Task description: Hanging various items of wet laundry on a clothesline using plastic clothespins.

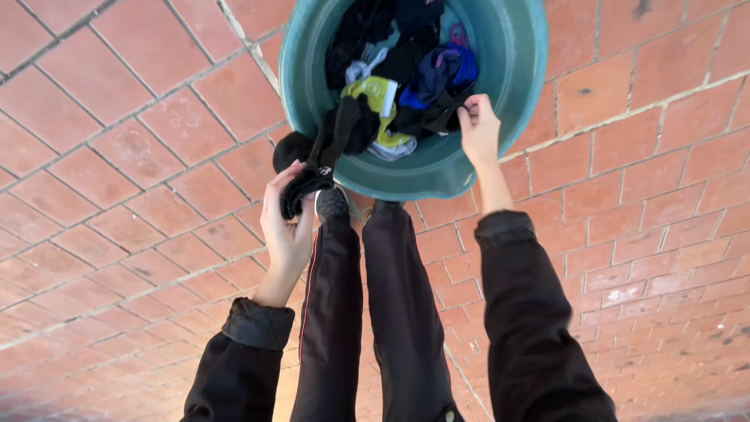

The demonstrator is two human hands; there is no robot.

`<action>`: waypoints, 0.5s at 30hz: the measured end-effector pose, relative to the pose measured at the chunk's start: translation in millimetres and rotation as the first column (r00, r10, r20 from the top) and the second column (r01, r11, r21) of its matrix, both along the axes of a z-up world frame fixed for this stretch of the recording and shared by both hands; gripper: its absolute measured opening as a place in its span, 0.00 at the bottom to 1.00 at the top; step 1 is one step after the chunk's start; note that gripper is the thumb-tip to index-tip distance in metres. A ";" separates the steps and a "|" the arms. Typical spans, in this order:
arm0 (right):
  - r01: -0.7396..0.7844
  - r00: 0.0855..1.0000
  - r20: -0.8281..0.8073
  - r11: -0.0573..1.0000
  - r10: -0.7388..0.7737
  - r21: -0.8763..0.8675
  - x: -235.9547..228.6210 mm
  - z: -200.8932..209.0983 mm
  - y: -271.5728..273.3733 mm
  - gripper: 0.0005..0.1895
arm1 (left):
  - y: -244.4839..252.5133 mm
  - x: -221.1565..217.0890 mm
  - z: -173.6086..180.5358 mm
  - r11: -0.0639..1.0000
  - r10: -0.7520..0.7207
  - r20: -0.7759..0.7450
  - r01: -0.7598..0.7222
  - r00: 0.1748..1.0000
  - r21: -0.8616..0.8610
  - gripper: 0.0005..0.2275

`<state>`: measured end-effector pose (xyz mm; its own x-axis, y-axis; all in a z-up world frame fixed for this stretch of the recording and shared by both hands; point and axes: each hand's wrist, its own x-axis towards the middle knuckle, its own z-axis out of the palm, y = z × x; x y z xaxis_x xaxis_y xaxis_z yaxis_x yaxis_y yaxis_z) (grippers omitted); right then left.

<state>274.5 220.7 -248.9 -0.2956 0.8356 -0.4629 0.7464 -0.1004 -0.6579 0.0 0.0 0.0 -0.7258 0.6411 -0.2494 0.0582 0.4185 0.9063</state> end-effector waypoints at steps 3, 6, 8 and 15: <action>0.103 0.933 -0.319 0.974 -0.165 -0.201 2.1 31.3 38.0 0.09 | 7.1 0.9 0.3 1.000 0.015 0.024 -0.015 1.000 -0.012 0.11; 0.107 0.902 -0.381 0.960 -0.203 -0.259 -32.0 114.5 66.8 0.09 | -3.0 1.0 -10.6 0.984 -0.033 0.076 0.046 0.997 -0.173 0.15; 0.075 0.915 -0.376 0.977 -0.147 -0.200 -52.9 155.5 64.4 0.08 | 12.0 0.4 -3.6 0.975 -0.084 0.098 0.102 0.992 -0.199 0.16; -0.210 0.912 -0.365 0.978 0.189 -0.017 -120.6 235.0 -6.2 0.08 | 52.1 -4.5 9.1 0.873 -0.409 0.112 0.424 0.906 -0.239 0.27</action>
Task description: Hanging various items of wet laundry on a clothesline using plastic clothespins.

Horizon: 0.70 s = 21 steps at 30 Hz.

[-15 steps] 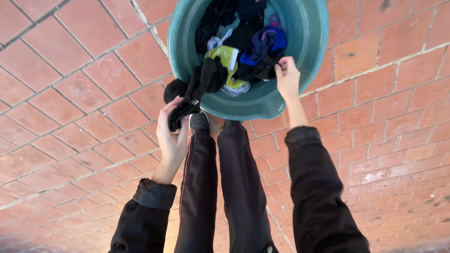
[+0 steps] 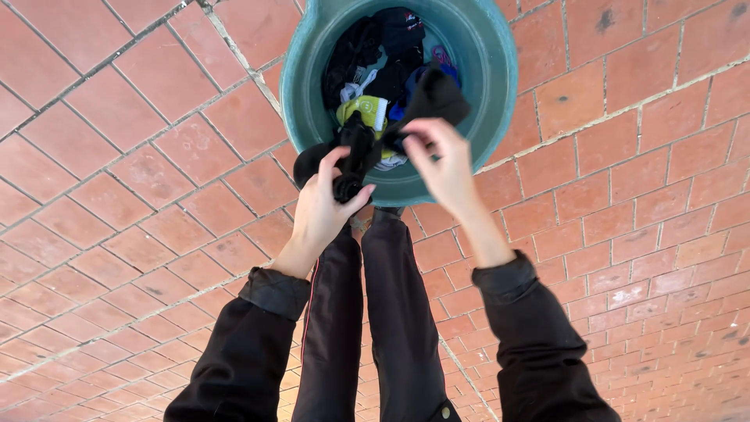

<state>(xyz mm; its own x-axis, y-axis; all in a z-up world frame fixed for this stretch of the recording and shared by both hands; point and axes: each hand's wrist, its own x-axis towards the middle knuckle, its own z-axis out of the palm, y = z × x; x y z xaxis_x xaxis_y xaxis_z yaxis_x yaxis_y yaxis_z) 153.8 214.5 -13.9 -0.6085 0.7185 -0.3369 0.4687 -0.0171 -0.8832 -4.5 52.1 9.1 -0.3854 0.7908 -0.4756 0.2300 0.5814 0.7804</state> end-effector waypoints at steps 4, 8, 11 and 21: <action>-0.042 0.998 -0.054 0.995 0.038 -0.091 -8.8 -1.0 -34.7 0.09 | 8.8 -4.6 -14.7 0.988 -0.144 -0.109 0.149 0.983 0.033 0.28; 0.011 0.992 -0.128 0.995 -0.023 -0.097 10.4 -46.3 -23.1 0.13 | -2.2 -10.9 -39.5 0.991 -0.131 -0.270 0.128 0.954 -0.029 0.10; 0.064 0.995 0.061 0.986 -0.073 0.152 51.5 -122.6 -7.3 0.09 | -8.6 -19.6 -37.2 0.998 -0.062 -0.262 0.062 0.963 -0.009 0.08; -0.251 0.516 0.843 0.968 0.152 -0.021 109.8 -299.2 14.9 0.23 | -26.1 -23.6 -54.4 0.986 0.126 -0.184 -0.102 0.975 0.133 0.07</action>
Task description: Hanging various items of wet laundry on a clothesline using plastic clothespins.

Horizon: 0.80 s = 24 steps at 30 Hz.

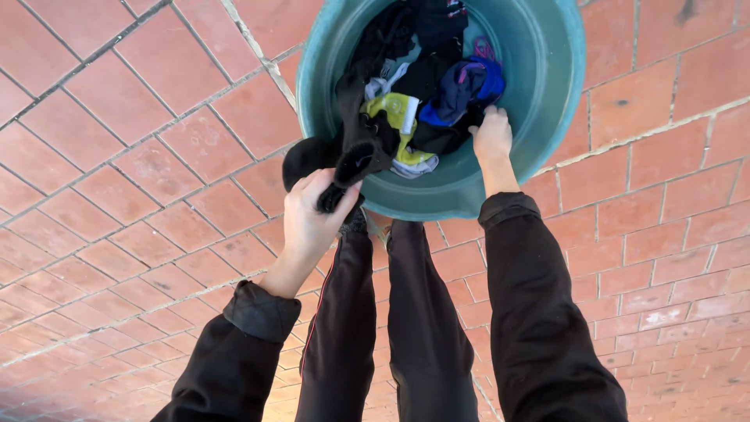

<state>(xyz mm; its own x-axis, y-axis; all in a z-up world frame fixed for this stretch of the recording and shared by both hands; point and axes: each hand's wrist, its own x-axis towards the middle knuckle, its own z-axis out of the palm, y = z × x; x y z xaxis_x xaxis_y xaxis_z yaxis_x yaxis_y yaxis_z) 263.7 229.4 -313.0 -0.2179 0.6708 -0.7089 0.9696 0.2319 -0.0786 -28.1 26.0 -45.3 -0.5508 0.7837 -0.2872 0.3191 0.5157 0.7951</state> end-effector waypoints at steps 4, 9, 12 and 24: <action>-0.094 0.992 -0.069 0.983 0.106 0.158 11.9 -3.0 -16.0 0.11 | 7.6 4.9 10.1 1.000 0.014 0.029 -0.015 0.999 0.028 0.06; 0.158 0.729 -0.684 0.964 0.031 0.212 -16.2 108.0 -5.5 0.10 | 25.0 7.6 45.4 0.993 0.049 0.023 -0.051 0.999 0.108 0.07; 0.276 0.565 -0.795 0.959 -0.222 -0.071 -16.2 164.7 9.9 0.11 | 29.0 9.5 69.2 0.991 0.016 0.017 -0.018 1.000 0.129 0.08; -0.059 0.472 -0.875 0.986 -0.107 -0.153 -34.0 565.3 37.4 0.13 | 79.9 -9.8 296.0 0.935 -0.056 0.170 -0.008 0.984 0.354 0.11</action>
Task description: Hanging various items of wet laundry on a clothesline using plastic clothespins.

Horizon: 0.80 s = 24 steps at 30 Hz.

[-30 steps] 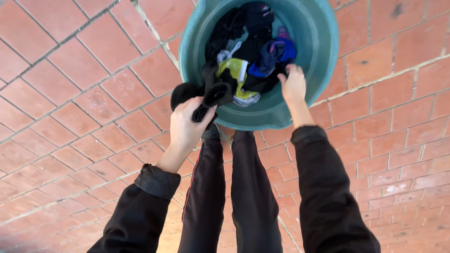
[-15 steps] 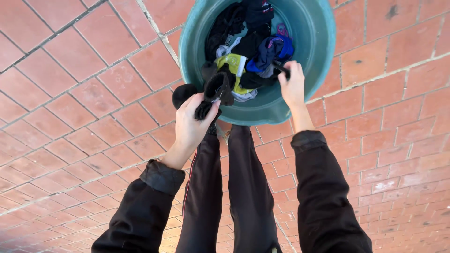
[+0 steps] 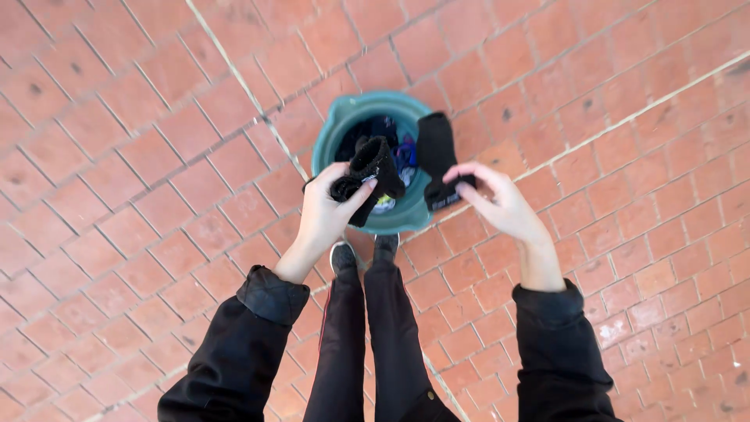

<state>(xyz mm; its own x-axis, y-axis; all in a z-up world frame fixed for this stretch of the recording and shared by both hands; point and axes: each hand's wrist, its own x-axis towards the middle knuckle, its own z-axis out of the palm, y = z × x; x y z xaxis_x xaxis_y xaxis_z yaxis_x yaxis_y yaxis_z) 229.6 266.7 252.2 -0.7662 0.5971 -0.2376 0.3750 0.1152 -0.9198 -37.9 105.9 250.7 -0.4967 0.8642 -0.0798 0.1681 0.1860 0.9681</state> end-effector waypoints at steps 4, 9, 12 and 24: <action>-0.002 0.996 -0.089 0.996 0.010 0.087 -19.6 132.8 -15.6 0.13 | 12.3 1.0 87.9 0.997 -0.078 0.027 0.078 0.997 -0.005 0.08; 0.250 0.921 -0.338 0.959 -0.193 0.135 -32.9 234.1 -45.2 0.16 | 19.8 25.5 205.8 0.951 -0.293 0.009 0.290 0.956 0.108 0.08; 0.432 0.851 -0.406 0.883 -0.332 0.183 -23.9 283.8 -70.1 0.15 | 15.4 43.1 269.1 0.904 -0.398 -0.004 0.393 0.917 0.171 0.09; 0.794 0.566 -0.690 0.074 -0.451 0.604 75.8 436.4 -154.6 0.10 | -5.1 168.0 445.7 0.656 -0.720 0.003 0.680 0.694 0.329 0.19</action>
